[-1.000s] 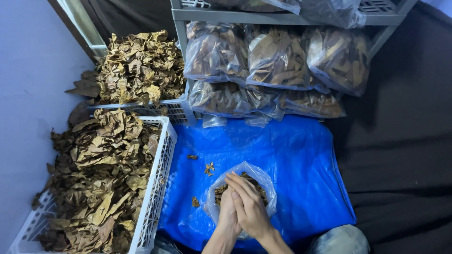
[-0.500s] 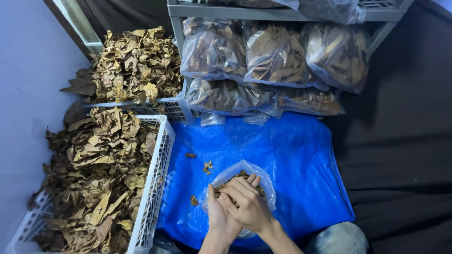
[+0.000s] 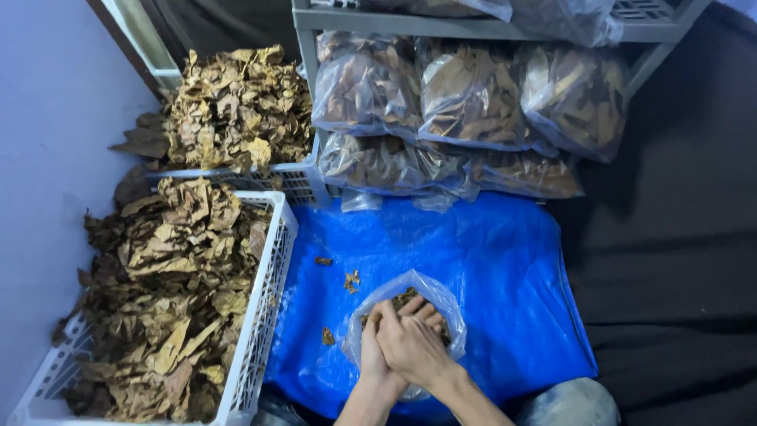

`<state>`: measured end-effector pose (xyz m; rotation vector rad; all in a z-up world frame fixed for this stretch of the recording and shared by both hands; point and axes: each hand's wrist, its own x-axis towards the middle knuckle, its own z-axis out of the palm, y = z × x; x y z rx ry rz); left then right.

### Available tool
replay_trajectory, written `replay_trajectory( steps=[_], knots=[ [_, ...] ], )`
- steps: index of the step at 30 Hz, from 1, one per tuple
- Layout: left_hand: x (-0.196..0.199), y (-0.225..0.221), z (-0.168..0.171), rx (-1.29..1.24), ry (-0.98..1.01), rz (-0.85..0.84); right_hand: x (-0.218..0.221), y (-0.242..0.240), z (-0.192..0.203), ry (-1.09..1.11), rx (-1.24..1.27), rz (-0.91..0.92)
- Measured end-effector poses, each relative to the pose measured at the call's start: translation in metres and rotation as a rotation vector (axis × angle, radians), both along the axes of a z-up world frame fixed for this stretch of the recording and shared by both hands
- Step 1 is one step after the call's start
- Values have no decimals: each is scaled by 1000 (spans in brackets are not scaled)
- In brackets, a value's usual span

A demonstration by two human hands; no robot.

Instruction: The person is transferring dried leaves from a white plastic crate into a clear plastic bag.

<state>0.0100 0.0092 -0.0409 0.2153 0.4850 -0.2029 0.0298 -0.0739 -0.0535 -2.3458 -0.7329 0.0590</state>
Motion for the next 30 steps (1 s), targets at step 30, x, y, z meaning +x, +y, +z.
replay_trajectory(
  steps=[30],
  knots=[
    [20,15,-48,1399,-243,-312,27,-43,-3,-440,-6,-317]
  ],
)
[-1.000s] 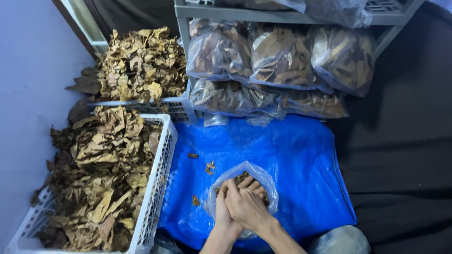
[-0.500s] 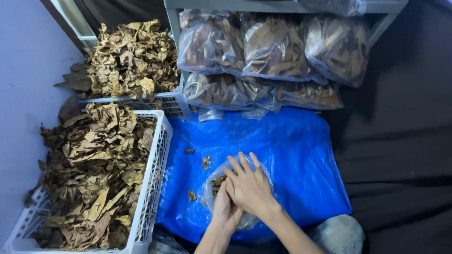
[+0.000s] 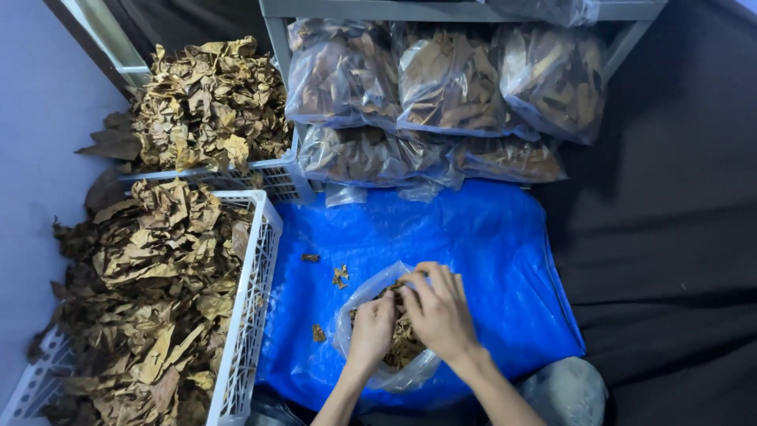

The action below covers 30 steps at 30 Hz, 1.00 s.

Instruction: The person is transferring dried leaves from a white plastic crate into a clear plastic bag.

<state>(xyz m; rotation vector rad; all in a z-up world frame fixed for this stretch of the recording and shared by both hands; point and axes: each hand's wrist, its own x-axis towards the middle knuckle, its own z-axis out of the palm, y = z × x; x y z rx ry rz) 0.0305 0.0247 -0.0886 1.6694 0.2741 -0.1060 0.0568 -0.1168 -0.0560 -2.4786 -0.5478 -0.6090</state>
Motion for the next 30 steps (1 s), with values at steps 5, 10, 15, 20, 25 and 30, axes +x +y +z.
replay_trajectory(
  steps=[5,10,15,20,25,30],
  knots=[
    [-3,-5,27,274,-67,-180,-11,-30,30,462,-202,-152],
    [5,-19,15,355,-184,-303,-16,-46,16,902,-132,-113],
    [13,-39,5,550,-123,-544,-16,-51,-6,730,-7,-13],
    [14,-37,-25,666,-549,-552,-13,-54,-1,768,-39,-52],
    [17,-32,-36,1112,-733,-496,-9,-54,2,781,-44,-83],
    [21,-31,-33,1323,-869,-613,-7,-52,1,748,-7,-65]
  ],
)
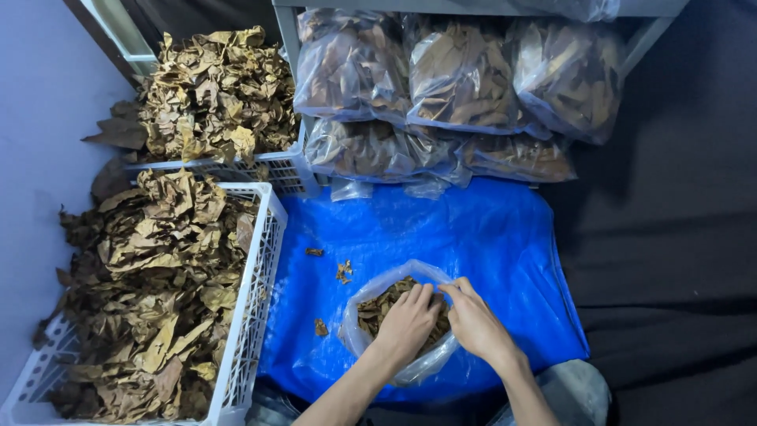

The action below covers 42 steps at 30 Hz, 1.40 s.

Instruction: The person is transferring dried leaves from a white plastic crate into a clear plastic bag.

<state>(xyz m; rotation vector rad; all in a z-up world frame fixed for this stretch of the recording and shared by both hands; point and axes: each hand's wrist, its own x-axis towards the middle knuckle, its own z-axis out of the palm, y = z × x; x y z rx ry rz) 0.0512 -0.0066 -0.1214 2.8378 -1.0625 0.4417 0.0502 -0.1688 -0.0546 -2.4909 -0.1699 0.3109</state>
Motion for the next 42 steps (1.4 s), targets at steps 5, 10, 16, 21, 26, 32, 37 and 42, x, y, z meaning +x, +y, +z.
replay_trajectory(
  steps=[5,10,16,21,26,32,37,42],
  knots=[
    [7,-5,-54,-65,295,-81,1,5,4,72,-1,37],
    [15,-13,-76,-45,276,-46,2,5,12,31,22,29],
    [20,-19,-108,93,303,156,-9,10,30,41,82,74],
    [27,-27,-127,225,357,242,-4,15,25,98,56,64],
    [19,-16,-91,27,436,152,0,8,11,62,58,52],
    [11,-1,-35,-5,555,53,-6,0,14,55,2,15],
    [-12,7,5,54,262,-3,-8,-3,24,26,27,-8],
    [-11,12,42,258,1065,-71,-8,3,14,69,84,1]
  ],
)
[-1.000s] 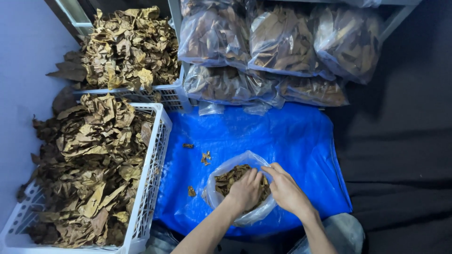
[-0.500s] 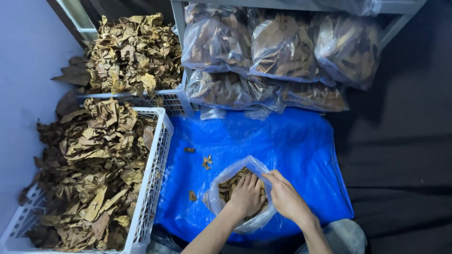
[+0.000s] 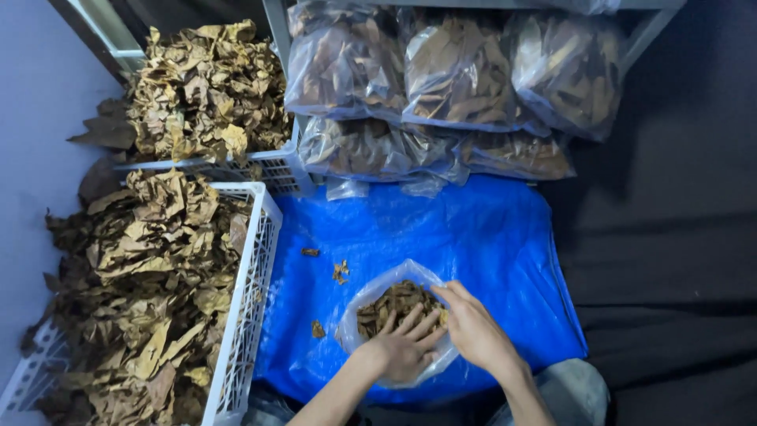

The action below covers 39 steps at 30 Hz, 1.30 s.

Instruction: The person is transferring dried leaves from a white plastic crate into a clear plastic bag.

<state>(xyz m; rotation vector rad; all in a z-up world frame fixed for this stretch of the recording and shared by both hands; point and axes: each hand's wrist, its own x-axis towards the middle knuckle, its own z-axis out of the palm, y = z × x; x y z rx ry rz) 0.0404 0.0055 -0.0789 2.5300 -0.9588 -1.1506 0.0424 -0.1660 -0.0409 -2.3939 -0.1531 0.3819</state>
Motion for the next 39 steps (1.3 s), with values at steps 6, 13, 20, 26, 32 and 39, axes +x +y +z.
replay_trajectory(
  steps=[6,13,20,26,32,39],
  knots=[
    [23,2,-9,-37,256,98,-2,4,10,14,92,5],
    [-4,-19,-28,153,58,19,-11,11,13,-14,76,80],
    [-12,-6,11,-78,-83,62,-10,10,30,55,-234,41],
    [-39,42,55,-632,-358,324,-13,5,28,-38,-320,54],
    [-56,87,18,-550,-568,1192,-19,43,10,-637,-332,246],
    [-66,80,-41,-771,59,1510,22,81,-61,-76,-529,795]
  ],
)
